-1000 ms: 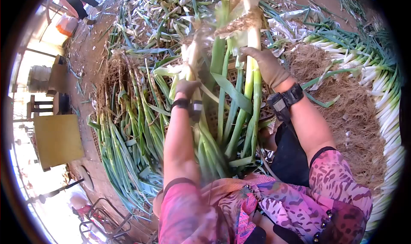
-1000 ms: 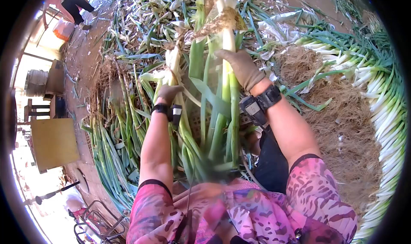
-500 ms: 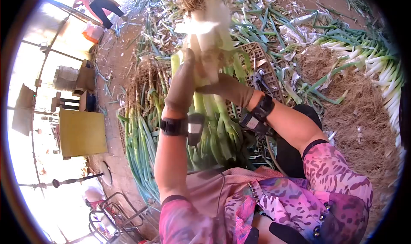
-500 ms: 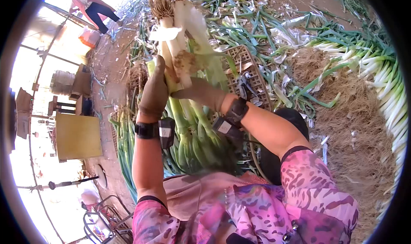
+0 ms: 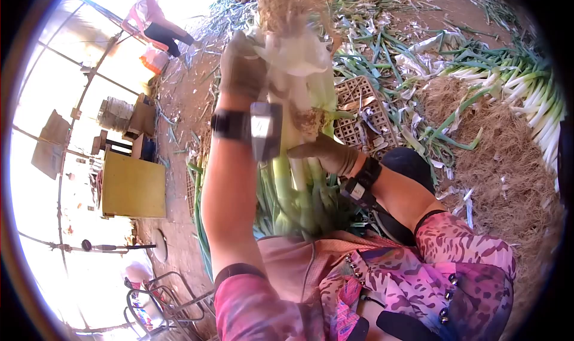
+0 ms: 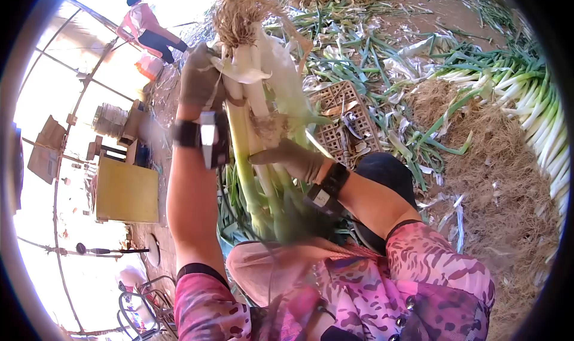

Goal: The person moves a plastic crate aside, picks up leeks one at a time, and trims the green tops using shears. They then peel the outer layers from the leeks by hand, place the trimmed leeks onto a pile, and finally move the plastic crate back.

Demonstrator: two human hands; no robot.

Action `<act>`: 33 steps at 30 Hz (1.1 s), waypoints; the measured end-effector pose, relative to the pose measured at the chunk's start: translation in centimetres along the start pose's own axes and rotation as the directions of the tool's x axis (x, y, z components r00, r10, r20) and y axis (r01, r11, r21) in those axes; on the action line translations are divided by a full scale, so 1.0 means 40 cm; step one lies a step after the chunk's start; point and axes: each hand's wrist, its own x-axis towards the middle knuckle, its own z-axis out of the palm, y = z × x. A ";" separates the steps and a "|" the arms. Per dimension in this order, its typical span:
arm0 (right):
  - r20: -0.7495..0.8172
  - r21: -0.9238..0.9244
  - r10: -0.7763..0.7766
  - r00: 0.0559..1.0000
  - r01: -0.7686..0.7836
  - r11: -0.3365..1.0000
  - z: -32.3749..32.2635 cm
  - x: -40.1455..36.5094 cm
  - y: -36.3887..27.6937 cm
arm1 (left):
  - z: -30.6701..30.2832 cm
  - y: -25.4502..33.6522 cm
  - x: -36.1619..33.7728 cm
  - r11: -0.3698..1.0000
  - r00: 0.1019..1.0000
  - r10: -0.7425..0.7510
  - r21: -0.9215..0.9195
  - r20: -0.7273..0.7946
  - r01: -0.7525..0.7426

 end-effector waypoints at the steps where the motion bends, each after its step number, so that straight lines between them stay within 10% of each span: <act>1: -0.034 0.066 0.075 0.997 -0.073 0.995 -0.009 -0.013 0.006 | 0.003 -0.009 0.001 0.930 0.988 0.015 -0.365 0.154 0.043; 3: -0.081 0.195 0.218 0.973 -0.199 0.960 -0.038 -0.026 0.018 | 0.005 -0.034 -0.002 0.624 0.926 0.097 -0.747 0.366 0.229; 9: -0.120 0.394 0.029 0.992 0.021 0.919 -0.105 0.019 -0.050 | 0.214 0.001 -0.388 0.742 0.926 -0.144 -0.581 0.349 0.334; 10: -0.227 0.320 0.032 0.973 0.044 0.947 -0.099 0.020 -0.041 | 0.227 -0.005 -0.419 0.501 0.831 -0.232 -0.670 0.506 0.548; 12: -0.339 0.322 0.075 0.938 0.040 0.946 -0.070 0.027 -0.024 | 0.207 -0.002 -0.427 0.432 0.774 -0.262 -0.647 0.576 0.628; 15: -0.148 0.023 0.018 0.989 -0.015 1.000 -0.084 0.025 -0.055 | 0.209 -0.034 -0.436 0.367 0.765 -0.240 -0.674 0.598 0.641; 17: 0.018 -0.786 -0.101 0.995 0.076 0.614 -0.106 0.032 -0.092 | 0.221 -0.050 -0.445 0.348 0.763 -0.238 -0.680 0.602 0.645; 20: 0.233 -0.968 -0.249 0.940 0.247 0.029 -0.133 0.037 -0.163 | 0.247 -0.027 -0.471 0.372 0.764 -0.247 -0.670 0.596 0.643; 27: -0.095 -0.995 -0.005 0.995 -0.095 -0.003 -0.190 -0.029 -0.355 | 0.333 -0.018 -0.474 0.543 0.740 -0.333 -0.523 0.584 0.657; 30: -0.131 -0.936 0.065 0.989 -0.145 0.322 -0.223 -0.080 -0.410 | 0.297 -0.049 -0.471 0.484 0.751 -0.312 -0.582 0.582 0.653; 33: -0.138 -0.939 -0.529 0.837 0.058 0.338 -0.333 -0.080 -0.409 | 0.219 -0.038 -0.460 0.422 0.713 -0.283 -0.584 0.641 0.693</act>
